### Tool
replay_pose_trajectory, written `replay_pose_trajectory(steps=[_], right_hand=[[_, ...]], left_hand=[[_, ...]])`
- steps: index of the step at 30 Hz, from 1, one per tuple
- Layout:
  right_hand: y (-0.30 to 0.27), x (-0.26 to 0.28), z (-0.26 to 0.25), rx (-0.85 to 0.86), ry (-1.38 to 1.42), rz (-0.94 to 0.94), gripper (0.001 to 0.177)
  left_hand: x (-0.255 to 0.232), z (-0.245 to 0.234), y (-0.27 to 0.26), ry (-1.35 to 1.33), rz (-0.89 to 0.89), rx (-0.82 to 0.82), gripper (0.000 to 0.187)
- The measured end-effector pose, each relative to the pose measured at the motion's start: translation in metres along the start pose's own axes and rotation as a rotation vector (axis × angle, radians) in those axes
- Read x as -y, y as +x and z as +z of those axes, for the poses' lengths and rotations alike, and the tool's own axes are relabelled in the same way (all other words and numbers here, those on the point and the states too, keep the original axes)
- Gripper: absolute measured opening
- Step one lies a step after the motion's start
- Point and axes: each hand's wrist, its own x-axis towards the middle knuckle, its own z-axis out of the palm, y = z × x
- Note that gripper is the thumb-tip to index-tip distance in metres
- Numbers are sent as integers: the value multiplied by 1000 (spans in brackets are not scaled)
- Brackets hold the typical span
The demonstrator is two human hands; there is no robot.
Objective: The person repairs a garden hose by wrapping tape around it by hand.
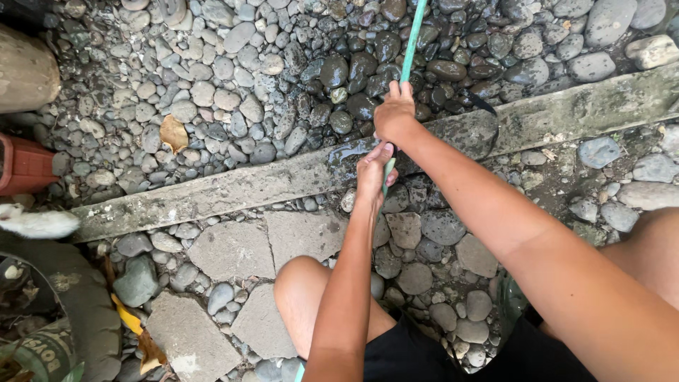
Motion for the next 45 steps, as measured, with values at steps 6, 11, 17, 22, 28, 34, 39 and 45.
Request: replay_pose_trajectory(steps=[6, 11, 17, 22, 28, 34, 39, 45], right_hand=[[31, -10, 11, 116, 18, -17, 41], [25, -23, -9, 233, 422, -126, 38], [-4, -30, -26, 159, 828, -355, 38], [-36, -21, -44, 186, 1167, -200, 26], [-40, -20, -34, -72, 1250, -549, 24], [-47, -6, -18, -62, 1585, -556, 14], [-76, -14, -4, -186, 2172, -466, 12], [-100, -17, 31, -600, 2466, -345, 26]], left_hand=[[-6, 5, -6, 34, 16, 7, 47], [-9, 6, -6, -11, 0, 0, 47], [-9, -7, 1, -34, 16, 0, 45], [-12, -14, 6, -7, -24, 2, 51], [-5, -16, 22, 168, -60, 30, 42], [-2, -13, 26, 485, 117, 68, 32], [-11, -12, 30, 525, 126, -73, 27], [-17, -11, 27, 245, 65, 30, 22]])
